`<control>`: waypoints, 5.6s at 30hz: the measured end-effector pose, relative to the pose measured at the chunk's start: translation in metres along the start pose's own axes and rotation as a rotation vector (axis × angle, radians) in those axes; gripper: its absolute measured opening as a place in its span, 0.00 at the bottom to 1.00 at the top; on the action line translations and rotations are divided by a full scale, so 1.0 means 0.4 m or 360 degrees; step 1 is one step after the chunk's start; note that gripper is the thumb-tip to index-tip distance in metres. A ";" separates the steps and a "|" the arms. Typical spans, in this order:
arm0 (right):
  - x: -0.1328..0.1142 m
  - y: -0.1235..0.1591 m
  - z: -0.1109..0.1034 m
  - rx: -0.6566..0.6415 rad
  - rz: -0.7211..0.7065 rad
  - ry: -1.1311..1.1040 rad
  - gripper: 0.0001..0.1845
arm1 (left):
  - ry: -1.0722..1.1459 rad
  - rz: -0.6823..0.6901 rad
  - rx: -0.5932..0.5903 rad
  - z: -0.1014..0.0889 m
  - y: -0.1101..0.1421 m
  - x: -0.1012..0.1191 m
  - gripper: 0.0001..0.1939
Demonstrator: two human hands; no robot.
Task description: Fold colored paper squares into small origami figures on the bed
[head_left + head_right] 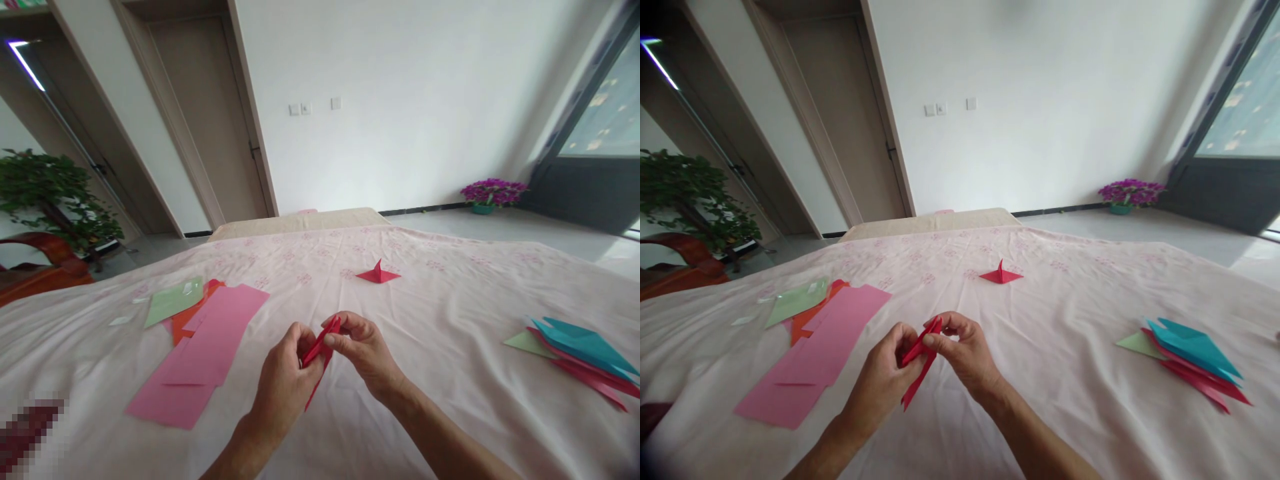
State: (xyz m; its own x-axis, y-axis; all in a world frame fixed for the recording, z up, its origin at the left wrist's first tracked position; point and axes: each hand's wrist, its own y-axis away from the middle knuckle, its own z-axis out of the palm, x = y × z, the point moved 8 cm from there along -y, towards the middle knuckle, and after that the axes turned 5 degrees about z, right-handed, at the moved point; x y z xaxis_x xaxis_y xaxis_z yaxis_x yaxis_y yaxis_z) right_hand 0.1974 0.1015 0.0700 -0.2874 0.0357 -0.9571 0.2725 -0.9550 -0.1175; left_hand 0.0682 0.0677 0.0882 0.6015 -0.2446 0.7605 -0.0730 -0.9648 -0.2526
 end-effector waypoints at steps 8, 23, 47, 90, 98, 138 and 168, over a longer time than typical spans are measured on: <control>-0.006 0.011 0.042 -0.0138 0.0051 -0.0304 0.08 | -0.0088 0.0140 -0.0003 -0.016 0.013 0.037 0.06; -0.033 0.013 0.043 0.0021 0.0024 -0.0447 0.08 | -0.0119 0.0529 0.0234 -0.039 0.027 0.084 0.16; -0.047 0.018 0.023 0.0247 0.0076 -0.0183 0.12 | 0.0930 -0.0222 -0.0080 0.031 0.004 -0.023 0.24; -0.076 -0.002 0.002 0.0113 0.0215 0.0084 0.08 | 0.1636 -0.0619 -0.0613 0.076 0.016 -0.063 0.14; -0.068 0.001 0.020 0.0071 0.0239 -0.0089 0.13 | 0.1215 -0.0444 -0.0268 0.024 0.001 -0.048 0.16; 0.107 0.024 0.044 -0.0524 -0.0422 0.2032 0.13 | -0.0307 0.0531 -0.0138 0.051 -0.010 -0.173 0.04; 0.125 -0.011 0.018 -0.0177 -0.0212 0.2243 0.09 | -0.0437 0.0351 -0.0326 0.035 -0.021 -0.195 0.04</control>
State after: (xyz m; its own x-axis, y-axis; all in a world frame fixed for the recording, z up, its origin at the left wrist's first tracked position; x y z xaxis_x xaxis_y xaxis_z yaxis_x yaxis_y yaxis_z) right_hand 0.1751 0.1052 0.0245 0.8073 0.4443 -0.3885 0.4049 -0.8958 -0.1831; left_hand 0.0331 0.0964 0.0227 0.7416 -0.4396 0.5066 -0.3643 -0.8982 -0.2461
